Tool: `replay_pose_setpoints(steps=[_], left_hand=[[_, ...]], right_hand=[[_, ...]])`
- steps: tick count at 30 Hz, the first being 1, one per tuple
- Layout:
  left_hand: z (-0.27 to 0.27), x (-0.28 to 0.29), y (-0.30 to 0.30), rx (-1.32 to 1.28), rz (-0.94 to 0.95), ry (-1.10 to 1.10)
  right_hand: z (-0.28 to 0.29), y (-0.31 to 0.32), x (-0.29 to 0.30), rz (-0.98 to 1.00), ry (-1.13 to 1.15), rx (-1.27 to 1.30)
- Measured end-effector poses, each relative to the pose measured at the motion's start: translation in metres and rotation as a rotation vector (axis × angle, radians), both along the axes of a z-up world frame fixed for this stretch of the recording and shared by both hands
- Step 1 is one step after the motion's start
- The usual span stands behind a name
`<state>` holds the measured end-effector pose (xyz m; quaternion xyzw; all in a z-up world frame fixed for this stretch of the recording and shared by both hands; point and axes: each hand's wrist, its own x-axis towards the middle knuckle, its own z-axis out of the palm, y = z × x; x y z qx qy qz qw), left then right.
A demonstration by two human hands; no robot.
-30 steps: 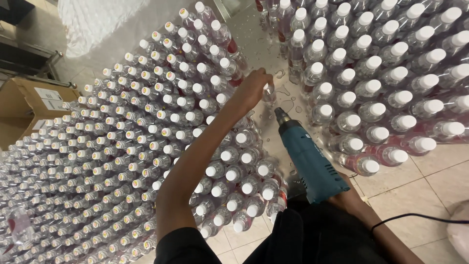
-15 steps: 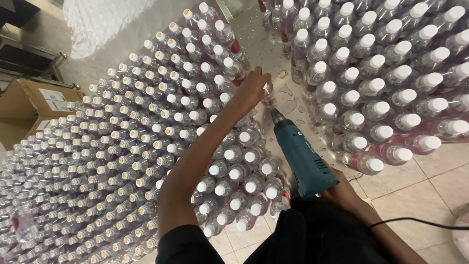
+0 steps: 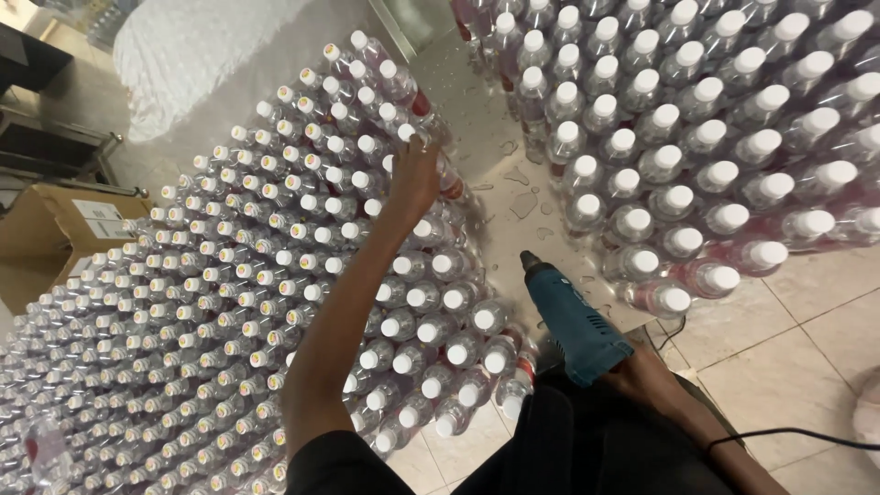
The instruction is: Using a handheld heat gun to shrink plastic safety seals onto the caps of bottled water arranged on a table.
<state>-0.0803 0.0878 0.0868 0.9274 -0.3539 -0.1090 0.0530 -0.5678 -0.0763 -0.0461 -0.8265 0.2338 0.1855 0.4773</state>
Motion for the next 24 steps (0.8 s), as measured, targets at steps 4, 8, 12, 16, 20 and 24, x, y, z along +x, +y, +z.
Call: replay_pose_setpoints(steps=[4,8,12,16,20,24], left_hand=[[0.009,-0.038,-0.057,-0.136,-0.165,-0.049],[0.009,-0.087,-0.125,-0.343,-0.309,0.281],[-0.015,-0.102,-0.166,-0.459,-0.469,0.027],[-0.036,-0.071,-0.176,-0.272,-0.450,0.071],[-0.005,-0.085,-0.168,-0.251,-0.326,0.232],[-0.038,-0.083,-0.131,-0.161,-0.221,0.107]], right_hand=[[-0.032,-0.014,-0.024,0.061,-0.128,0.027],[-0.011,-0.026,-0.038,0.116,-0.046,0.026],[0.013,-0.035,-0.056,0.126,-0.024,0.078],[0.030,-0.043,-0.071,0.100,-0.043,0.157],[0.045,-0.058,-0.074,0.179,-0.130,0.118],[0.038,-0.060,-0.087,0.199,-0.178,0.107]])
